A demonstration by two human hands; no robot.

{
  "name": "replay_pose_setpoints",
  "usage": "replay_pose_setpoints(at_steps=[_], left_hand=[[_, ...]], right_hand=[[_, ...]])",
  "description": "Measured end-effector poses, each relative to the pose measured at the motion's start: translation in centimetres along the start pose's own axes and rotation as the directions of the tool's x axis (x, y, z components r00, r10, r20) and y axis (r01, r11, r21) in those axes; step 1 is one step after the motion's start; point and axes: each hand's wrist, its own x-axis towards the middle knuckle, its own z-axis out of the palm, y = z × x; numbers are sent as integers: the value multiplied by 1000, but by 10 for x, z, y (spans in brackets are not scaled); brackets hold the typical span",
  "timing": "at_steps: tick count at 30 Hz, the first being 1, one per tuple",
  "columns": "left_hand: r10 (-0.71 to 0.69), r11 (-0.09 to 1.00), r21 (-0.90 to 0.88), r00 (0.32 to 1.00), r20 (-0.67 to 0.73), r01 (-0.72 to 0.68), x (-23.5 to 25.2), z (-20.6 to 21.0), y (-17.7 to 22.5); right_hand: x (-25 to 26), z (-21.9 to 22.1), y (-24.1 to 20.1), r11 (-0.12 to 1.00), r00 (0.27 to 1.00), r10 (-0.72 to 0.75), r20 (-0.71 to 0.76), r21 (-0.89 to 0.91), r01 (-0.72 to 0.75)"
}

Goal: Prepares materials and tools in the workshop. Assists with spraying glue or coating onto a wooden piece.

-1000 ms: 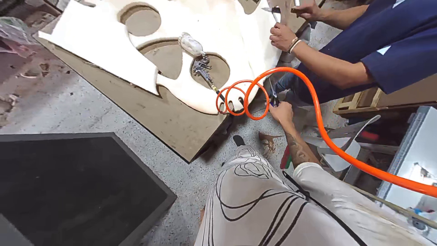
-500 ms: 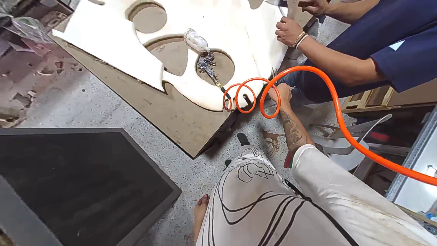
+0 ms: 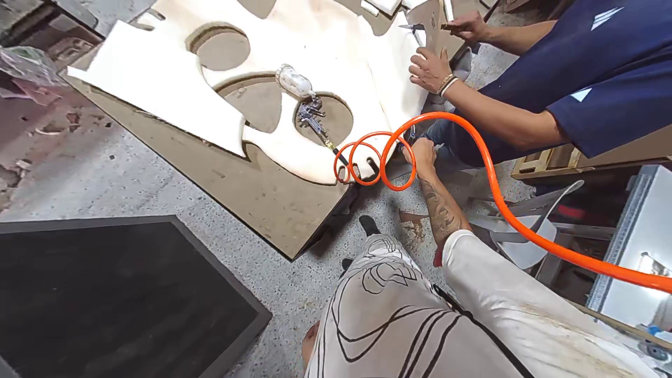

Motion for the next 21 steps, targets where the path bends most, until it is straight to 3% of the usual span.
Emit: replay_pose_setpoints(at_steps=[4, 13, 21], left_hand=[[-95, 995, 4, 995, -4, 95, -1, -1, 28], [-82, 996, -44, 997, 10, 82, 31, 2, 10], [-45, 999, -6, 999, 19, 46, 38, -1, 2]], right_hand=[[-1, -6, 1, 1000, 999, -6, 37, -19, 7], [0, -9, 10, 983, 987, 91, 134, -170, -67], [-3, -5, 18, 993, 990, 114, 84, -22, -112]])
